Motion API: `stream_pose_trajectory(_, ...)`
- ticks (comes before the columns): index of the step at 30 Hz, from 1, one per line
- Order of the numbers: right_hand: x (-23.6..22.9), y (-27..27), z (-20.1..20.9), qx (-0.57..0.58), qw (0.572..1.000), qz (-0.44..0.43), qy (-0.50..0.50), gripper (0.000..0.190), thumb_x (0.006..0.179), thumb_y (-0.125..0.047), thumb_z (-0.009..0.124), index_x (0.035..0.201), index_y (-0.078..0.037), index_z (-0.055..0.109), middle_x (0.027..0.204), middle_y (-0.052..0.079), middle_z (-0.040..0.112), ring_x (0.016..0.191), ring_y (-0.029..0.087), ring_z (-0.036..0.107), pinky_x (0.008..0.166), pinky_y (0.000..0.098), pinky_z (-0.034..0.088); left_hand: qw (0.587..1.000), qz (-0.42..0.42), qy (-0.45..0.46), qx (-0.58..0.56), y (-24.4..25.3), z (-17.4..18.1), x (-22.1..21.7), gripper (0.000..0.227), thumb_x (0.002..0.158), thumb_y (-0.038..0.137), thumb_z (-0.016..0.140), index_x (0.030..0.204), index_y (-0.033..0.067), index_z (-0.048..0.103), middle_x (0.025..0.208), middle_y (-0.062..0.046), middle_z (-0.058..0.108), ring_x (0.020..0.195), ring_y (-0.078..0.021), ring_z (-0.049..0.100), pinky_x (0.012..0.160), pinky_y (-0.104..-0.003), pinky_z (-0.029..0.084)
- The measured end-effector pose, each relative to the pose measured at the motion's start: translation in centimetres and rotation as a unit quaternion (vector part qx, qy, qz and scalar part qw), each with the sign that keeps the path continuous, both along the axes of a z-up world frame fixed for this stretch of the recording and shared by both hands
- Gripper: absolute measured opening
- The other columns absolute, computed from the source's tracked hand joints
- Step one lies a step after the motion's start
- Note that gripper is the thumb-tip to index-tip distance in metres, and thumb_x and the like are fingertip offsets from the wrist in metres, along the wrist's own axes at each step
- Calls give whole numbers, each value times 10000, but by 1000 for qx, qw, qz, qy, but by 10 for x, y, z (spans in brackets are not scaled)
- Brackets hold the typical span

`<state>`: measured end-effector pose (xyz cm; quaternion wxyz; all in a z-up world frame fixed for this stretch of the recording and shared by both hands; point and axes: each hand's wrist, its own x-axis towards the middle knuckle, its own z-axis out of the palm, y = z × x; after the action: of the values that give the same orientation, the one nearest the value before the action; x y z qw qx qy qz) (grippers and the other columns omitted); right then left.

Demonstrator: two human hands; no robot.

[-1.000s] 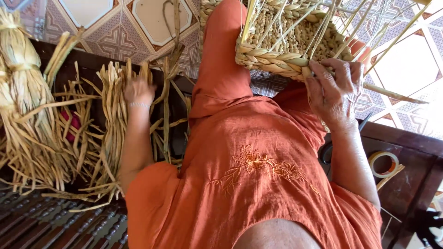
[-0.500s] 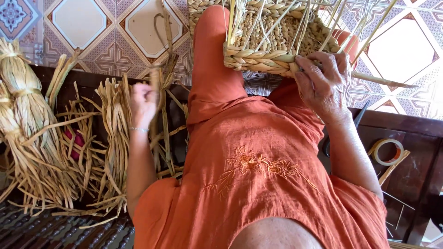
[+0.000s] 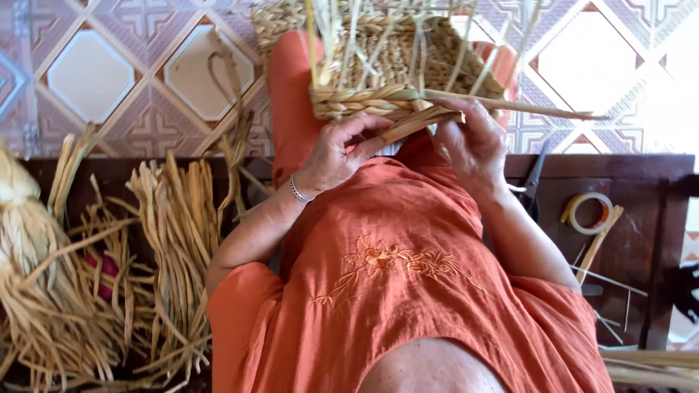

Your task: The person weaves a basket by hand, interlacing dried plant fibers through a frame and tightening the weave. They periodically incorporate additional fibers from a pile and use shears to trim excess material.

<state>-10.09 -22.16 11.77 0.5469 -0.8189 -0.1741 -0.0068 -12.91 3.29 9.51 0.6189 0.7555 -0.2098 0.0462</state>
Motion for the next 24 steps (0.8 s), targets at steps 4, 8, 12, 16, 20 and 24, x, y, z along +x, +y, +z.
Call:
stream_pose_trajectory(4, 9, -6, -26, 321, 939, 9, 122, 124, 1079, -29, 641, 1203, -28, 654, 1124, 85, 691, 980, 113, 658, 871, 267, 576, 996, -50, 71, -5, -11, 2, 5, 211, 1078, 121, 650, 1267, 30, 666, 1040, -82, 716, 906, -114, 730, 753, -240, 626)
stream_pose_trajectory(8, 14, -8, -30, 423, 885, 12, 196, 51, 1072, -12, 644, 1079, -46, 606, 977, 62, 685, 816, 103, 655, 743, 252, 573, 993, -46, 89, 57, -22, 3, 11, 279, 1047, 191, 647, 1257, 8, 646, 868, -56, 743, 745, -122, 703, 645, -289, 561)
stream_pose_trajectory(12, 21, -9, -20, 491, 824, 18, 283, 33, 1065, -26, 641, 1058, -37, 610, 958, 68, 702, 775, 115, 677, 725, 254, 595, 984, -47, 126, 119, -26, 21, 26, 256, 1053, 229, 616, 1200, 27, 669, 817, -46, 740, 689, -111, 714, 628, -289, 560)
stream_pose_trajectory(16, 22, -21, -14, 385, 898, -4, 210, 12, 1062, -37, 635, 1060, -34, 623, 989, 78, 715, 806, 120, 698, 741, 263, 612, 990, -68, -69, 104, -42, 15, 43, 167, 1129, 152, 613, 1224, 15, 617, 1085, -121, 693, 907, -162, 686, 802, -316, 574)
stream_pose_trajectory(20, 22, -34, -7, 330, 935, 7, 128, 108, 1133, -87, 610, 1143, -1, 674, 976, 85, 723, 830, 110, 697, 781, 248, 609, 992, -69, -65, 79, -54, 10, 65, 179, 1044, 176, 700, 1178, 60, 673, 966, -58, 698, 840, -155, 677, 753, -291, 576)
stream_pose_trajectory(24, 20, -36, -2, 232, 963, -8, 135, 184, 1059, -90, 633, 1218, 0, 649, 1080, 61, 731, 972, 120, 710, 817, 256, 615, 977, -170, 117, -51, -64, -4, 78, 173, 1047, 150, 649, 1192, 79, 711, 995, -14, 768, 832, -101, 746, 741, -242, 656)
